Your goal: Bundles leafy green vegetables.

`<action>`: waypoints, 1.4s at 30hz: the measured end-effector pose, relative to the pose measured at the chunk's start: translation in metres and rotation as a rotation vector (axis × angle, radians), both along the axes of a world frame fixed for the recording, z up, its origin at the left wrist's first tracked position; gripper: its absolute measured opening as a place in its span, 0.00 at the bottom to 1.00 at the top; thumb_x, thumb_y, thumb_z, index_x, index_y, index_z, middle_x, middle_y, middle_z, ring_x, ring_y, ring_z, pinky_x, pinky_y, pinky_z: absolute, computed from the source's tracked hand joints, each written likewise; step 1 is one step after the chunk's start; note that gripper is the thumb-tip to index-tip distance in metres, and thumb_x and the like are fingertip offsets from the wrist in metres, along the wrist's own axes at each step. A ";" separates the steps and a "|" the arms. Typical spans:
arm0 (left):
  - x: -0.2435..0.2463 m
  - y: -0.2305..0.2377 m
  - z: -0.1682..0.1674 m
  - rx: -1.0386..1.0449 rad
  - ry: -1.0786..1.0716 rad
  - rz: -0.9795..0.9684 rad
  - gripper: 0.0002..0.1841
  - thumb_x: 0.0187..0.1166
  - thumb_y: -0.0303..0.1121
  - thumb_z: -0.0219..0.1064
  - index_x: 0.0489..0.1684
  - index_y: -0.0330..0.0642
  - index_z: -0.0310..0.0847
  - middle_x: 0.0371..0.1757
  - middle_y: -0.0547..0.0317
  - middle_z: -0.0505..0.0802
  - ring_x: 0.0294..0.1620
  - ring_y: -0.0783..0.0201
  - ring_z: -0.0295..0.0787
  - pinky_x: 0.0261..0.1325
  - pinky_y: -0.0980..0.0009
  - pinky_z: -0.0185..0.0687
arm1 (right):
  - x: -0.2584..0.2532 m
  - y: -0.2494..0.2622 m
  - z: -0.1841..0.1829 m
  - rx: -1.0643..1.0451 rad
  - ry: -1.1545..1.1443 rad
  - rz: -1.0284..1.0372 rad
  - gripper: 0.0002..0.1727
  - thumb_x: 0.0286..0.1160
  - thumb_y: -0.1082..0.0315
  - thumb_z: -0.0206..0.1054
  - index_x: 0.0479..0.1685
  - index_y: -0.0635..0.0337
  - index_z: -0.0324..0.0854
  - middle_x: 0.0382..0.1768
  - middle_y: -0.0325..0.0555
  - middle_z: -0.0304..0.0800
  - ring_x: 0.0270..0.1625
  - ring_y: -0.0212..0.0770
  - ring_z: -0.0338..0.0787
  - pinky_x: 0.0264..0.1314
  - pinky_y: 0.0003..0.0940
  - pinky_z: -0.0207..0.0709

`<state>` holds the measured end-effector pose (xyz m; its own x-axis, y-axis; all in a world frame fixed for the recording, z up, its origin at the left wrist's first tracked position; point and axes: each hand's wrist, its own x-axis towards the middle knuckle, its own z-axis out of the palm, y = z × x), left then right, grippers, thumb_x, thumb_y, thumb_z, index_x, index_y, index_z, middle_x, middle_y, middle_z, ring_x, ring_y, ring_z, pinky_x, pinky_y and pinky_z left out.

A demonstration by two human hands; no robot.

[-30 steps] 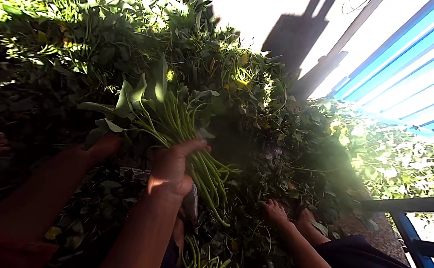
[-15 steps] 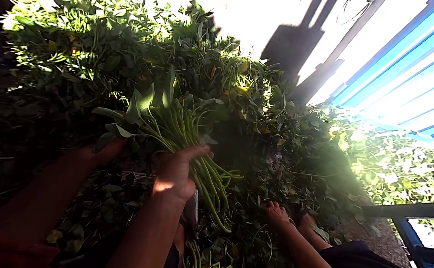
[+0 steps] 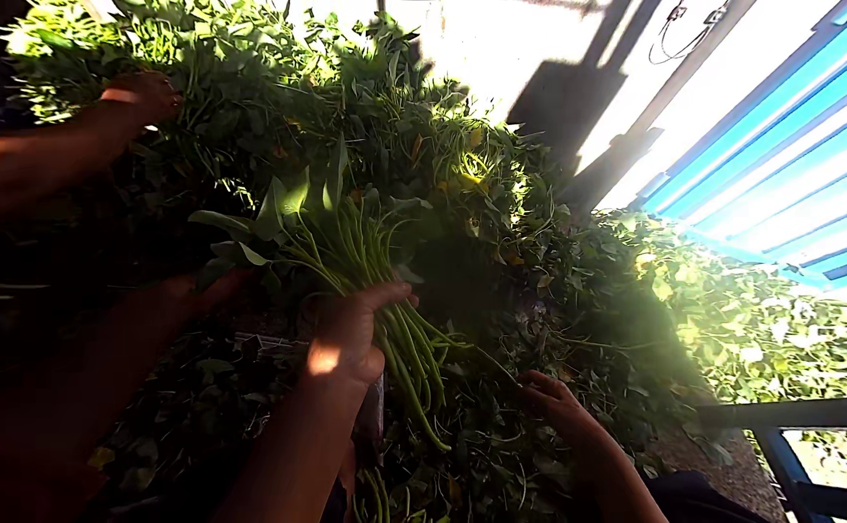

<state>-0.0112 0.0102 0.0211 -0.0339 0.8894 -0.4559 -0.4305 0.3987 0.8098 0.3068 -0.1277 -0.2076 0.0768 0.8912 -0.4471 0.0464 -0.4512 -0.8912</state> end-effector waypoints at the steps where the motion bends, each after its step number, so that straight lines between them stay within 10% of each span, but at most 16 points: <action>1: -0.001 0.000 0.001 0.000 0.002 0.003 0.15 0.66 0.21 0.75 0.51 0.35 0.85 0.40 0.42 0.94 0.36 0.52 0.94 0.38 0.59 0.92 | 0.000 -0.001 0.001 0.003 0.003 0.011 0.09 0.84 0.65 0.65 0.51 0.61 0.84 0.37 0.45 0.93 0.40 0.39 0.93 0.45 0.36 0.88; 7: -0.008 0.002 -0.001 0.023 0.003 -0.013 0.12 0.67 0.21 0.74 0.48 0.35 0.85 0.38 0.42 0.94 0.36 0.52 0.94 0.40 0.60 0.92 | -0.004 -0.005 -0.010 0.006 -0.249 0.017 0.10 0.84 0.65 0.63 0.49 0.62 0.85 0.37 0.47 0.92 0.40 0.39 0.92 0.47 0.37 0.88; 11: -0.011 0.000 0.000 0.010 0.033 -0.013 0.13 0.67 0.21 0.74 0.49 0.35 0.85 0.39 0.42 0.94 0.36 0.51 0.95 0.40 0.59 0.93 | -0.053 -0.006 -0.018 -0.263 -1.128 0.133 0.30 0.76 0.60 0.69 0.78 0.59 0.77 0.76 0.70 0.75 0.81 0.69 0.72 0.82 0.69 0.60; 15: -0.012 -0.002 -0.003 0.004 0.058 0.001 0.13 0.66 0.21 0.74 0.48 0.34 0.85 0.39 0.42 0.94 0.36 0.51 0.95 0.39 0.58 0.93 | -0.126 -0.050 -0.080 -0.127 -0.934 0.520 0.52 0.62 0.31 0.74 0.91 0.38 0.63 0.92 0.64 0.52 0.87 0.75 0.62 0.73 0.75 0.70; 18: -0.013 -0.002 -0.003 -0.021 0.055 0.008 0.12 0.65 0.21 0.74 0.47 0.33 0.86 0.39 0.41 0.94 0.36 0.51 0.95 0.39 0.58 0.93 | -0.166 -0.086 -0.104 -0.281 -0.857 1.039 0.54 0.64 0.49 0.80 0.95 0.29 0.52 0.97 0.58 0.29 0.92 0.84 0.34 0.68 0.91 0.60; 21: -0.016 0.000 -0.004 -0.012 0.055 -0.016 0.13 0.66 0.22 0.75 0.48 0.34 0.86 0.39 0.41 0.94 0.36 0.51 0.94 0.40 0.57 0.93 | -0.147 -0.087 -0.127 -0.353 -0.928 1.063 0.37 0.67 0.68 0.76 0.82 0.45 0.74 0.90 0.61 0.57 0.87 0.79 0.57 0.62 0.79 0.77; 26: -0.018 0.003 -0.003 0.020 0.028 -0.012 0.14 0.65 0.20 0.75 0.48 0.34 0.85 0.39 0.41 0.93 0.35 0.51 0.94 0.39 0.57 0.92 | -0.042 -0.042 -0.096 -0.248 -0.577 0.560 0.24 0.65 0.67 0.73 0.65 0.59 0.83 0.62 0.58 0.88 0.65 0.55 0.88 0.69 0.59 0.80; 30: -0.017 0.003 -0.004 0.018 0.012 -0.005 0.17 0.63 0.20 0.76 0.51 0.33 0.83 0.41 0.41 0.93 0.37 0.50 0.94 0.41 0.56 0.93 | 0.008 -0.022 -0.015 -0.197 0.065 0.233 0.18 0.54 0.72 0.72 0.49 0.52 0.82 0.39 0.38 0.89 0.40 0.34 0.89 0.40 0.37 0.86; 32: -0.016 0.002 -0.003 0.005 0.017 -0.003 0.17 0.63 0.20 0.76 0.52 0.33 0.83 0.41 0.41 0.93 0.37 0.50 0.95 0.41 0.56 0.94 | 0.024 -0.022 0.007 -0.232 0.204 0.233 0.29 0.53 0.72 0.75 0.62 0.50 0.80 0.50 0.42 0.90 0.50 0.38 0.90 0.50 0.40 0.87; 35: -0.017 0.000 -0.002 0.006 0.021 -0.028 0.16 0.65 0.20 0.74 0.52 0.34 0.83 0.40 0.41 0.94 0.37 0.51 0.94 0.40 0.57 0.93 | 0.041 -0.020 0.016 -0.435 -0.167 0.235 0.46 0.66 0.72 0.75 0.90 0.47 0.59 0.75 0.57 0.77 0.66 0.56 0.87 0.58 0.58 0.87; 38: -0.018 -0.001 -0.001 0.006 0.020 -0.032 0.13 0.67 0.21 0.73 0.49 0.34 0.84 0.39 0.42 0.93 0.35 0.52 0.94 0.39 0.58 0.93 | 0.046 -0.022 -0.007 -0.603 -0.928 0.130 0.43 0.65 0.62 0.78 0.87 0.52 0.68 0.84 0.70 0.65 0.77 0.72 0.77 0.71 0.70 0.75; 42: -0.021 -0.001 -0.004 0.016 0.024 -0.024 0.14 0.66 0.20 0.73 0.49 0.35 0.83 0.40 0.43 0.93 0.36 0.52 0.94 0.39 0.58 0.93 | -0.014 -0.043 -0.026 -0.274 -1.171 0.050 0.32 0.78 0.57 0.67 0.80 0.63 0.73 0.82 0.72 0.67 0.81 0.73 0.72 0.75 0.66 0.74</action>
